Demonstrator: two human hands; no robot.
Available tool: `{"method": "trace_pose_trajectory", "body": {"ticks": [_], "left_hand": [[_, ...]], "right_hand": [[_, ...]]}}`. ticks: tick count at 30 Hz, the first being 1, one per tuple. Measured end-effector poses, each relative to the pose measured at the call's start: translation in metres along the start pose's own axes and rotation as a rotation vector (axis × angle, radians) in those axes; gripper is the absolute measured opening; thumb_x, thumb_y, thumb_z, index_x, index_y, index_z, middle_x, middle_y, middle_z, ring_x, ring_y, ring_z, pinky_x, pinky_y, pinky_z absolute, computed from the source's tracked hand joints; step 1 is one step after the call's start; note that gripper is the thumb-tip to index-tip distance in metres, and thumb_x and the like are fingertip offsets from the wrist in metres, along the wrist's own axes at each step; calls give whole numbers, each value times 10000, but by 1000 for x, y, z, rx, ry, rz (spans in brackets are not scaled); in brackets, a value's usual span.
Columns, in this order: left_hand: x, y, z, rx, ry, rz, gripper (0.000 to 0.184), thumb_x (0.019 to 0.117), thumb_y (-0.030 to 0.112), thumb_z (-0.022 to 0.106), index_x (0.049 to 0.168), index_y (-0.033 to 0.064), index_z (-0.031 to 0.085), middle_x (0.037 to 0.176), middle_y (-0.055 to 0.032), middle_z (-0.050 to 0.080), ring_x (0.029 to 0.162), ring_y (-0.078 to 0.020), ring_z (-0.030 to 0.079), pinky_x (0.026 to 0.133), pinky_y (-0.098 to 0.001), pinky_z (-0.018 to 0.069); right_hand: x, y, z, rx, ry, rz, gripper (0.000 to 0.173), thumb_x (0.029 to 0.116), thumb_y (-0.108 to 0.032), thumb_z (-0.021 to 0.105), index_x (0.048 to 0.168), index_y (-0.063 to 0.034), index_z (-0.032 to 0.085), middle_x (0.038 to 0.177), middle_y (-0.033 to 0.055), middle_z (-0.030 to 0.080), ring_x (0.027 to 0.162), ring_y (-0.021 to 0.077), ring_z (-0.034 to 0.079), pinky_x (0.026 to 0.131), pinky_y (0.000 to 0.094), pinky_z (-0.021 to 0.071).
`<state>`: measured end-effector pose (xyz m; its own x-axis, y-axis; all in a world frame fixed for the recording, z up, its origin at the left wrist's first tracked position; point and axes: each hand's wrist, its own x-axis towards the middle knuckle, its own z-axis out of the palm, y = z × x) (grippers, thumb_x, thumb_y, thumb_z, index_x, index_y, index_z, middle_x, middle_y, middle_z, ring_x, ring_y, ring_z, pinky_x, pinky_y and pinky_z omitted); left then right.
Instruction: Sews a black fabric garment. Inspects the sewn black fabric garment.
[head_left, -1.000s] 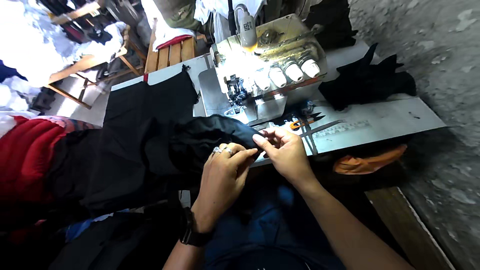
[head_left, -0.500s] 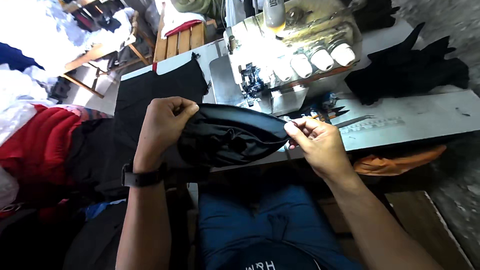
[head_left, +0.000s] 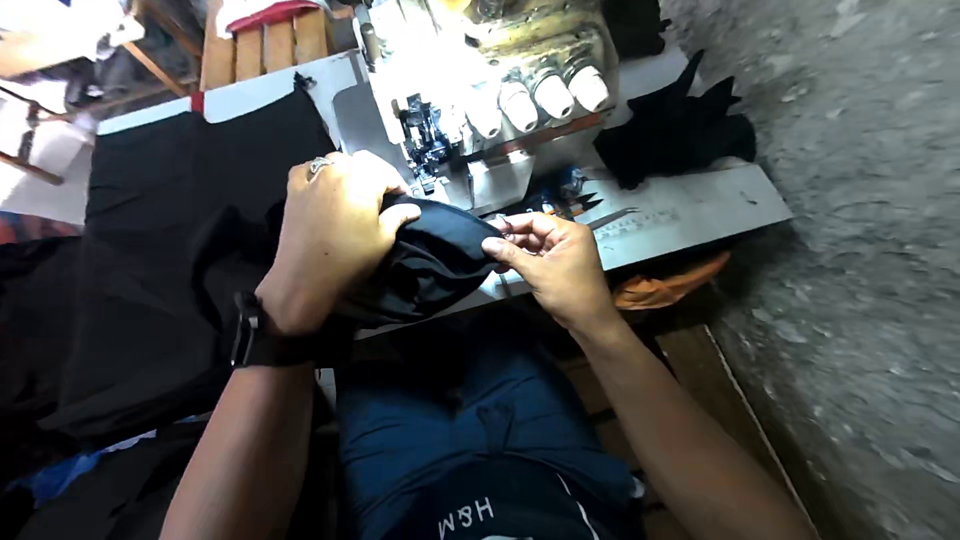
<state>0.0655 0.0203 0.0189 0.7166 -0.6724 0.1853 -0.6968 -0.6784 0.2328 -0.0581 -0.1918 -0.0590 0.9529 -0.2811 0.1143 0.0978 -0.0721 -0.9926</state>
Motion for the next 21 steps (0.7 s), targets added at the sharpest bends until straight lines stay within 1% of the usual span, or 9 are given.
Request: {"method": "trace_pose_trajectory", "body": {"ticks": [3,5,7,9,11,14,17,19,21], "left_hand": [[-6,-8,1,-255,30,-26,123,988,248,661,1014,141,717,936,8,713,865,-83,668,785,-344,536],[-32,-15,-14,-311,9,-30,70,1008,158,636,1017,98,671,897,-26,677,786,-89,637,728,-286,526],[-57,-55,-50,-270,5,16,126,1009,183,639,1101,126,704,1015,21,704,897,-42,656,815,-243,541],[-74,-122,-105,-246,-92,297,267,1042,206,586,1288,134,662,1244,87,683,1105,45,623,912,-141,518],[-50,-99,-148,-339,-132,71,136,954,37,661,1079,87,681,1083,103,698,1018,63,631,902,-137,517],[4,-76,-147,-436,-214,257,141,910,161,754,1037,121,707,1041,99,722,968,37,663,851,-130,545],[44,-67,-99,-93,-252,260,235,888,464,718,972,246,746,909,112,642,847,10,596,742,-250,488],[60,-72,-54,-70,-268,258,229,888,411,714,939,192,757,909,22,693,855,-96,649,754,-387,509],[66,-77,-22,-135,-250,229,203,889,373,736,925,177,775,905,29,727,855,-50,663,770,-317,521]], "right_hand": [[5,-6,2,-87,-40,-34,166,913,-107,773,1077,-85,774,854,-3,741,642,73,674,575,225,595],[7,-14,20,-101,-80,-54,91,921,-130,762,1000,-91,779,796,-22,733,601,45,645,534,209,557],[10,-28,57,39,-125,-104,74,916,-102,746,963,-47,762,753,-4,717,574,45,628,515,219,547],[5,-46,98,244,-181,-127,82,918,-55,729,979,-4,746,772,26,719,613,61,654,552,242,582],[4,-65,123,426,-226,-114,108,938,-26,713,1033,25,723,814,45,714,656,58,665,587,223,593],[8,-56,122,502,-179,-81,129,947,-15,694,1066,30,714,838,41,715,660,42,656,581,195,580],[14,-15,97,282,-31,-37,149,925,-74,743,1068,-33,733,749,-11,710,588,39,644,517,192,562],[15,0,84,124,58,-47,238,890,-90,772,1118,-72,705,675,-51,666,537,34,614,468,188,534],[18,8,76,16,78,-73,300,889,-107,772,1169,-100,663,679,-73,651,528,22,597,458,179,523]]}}
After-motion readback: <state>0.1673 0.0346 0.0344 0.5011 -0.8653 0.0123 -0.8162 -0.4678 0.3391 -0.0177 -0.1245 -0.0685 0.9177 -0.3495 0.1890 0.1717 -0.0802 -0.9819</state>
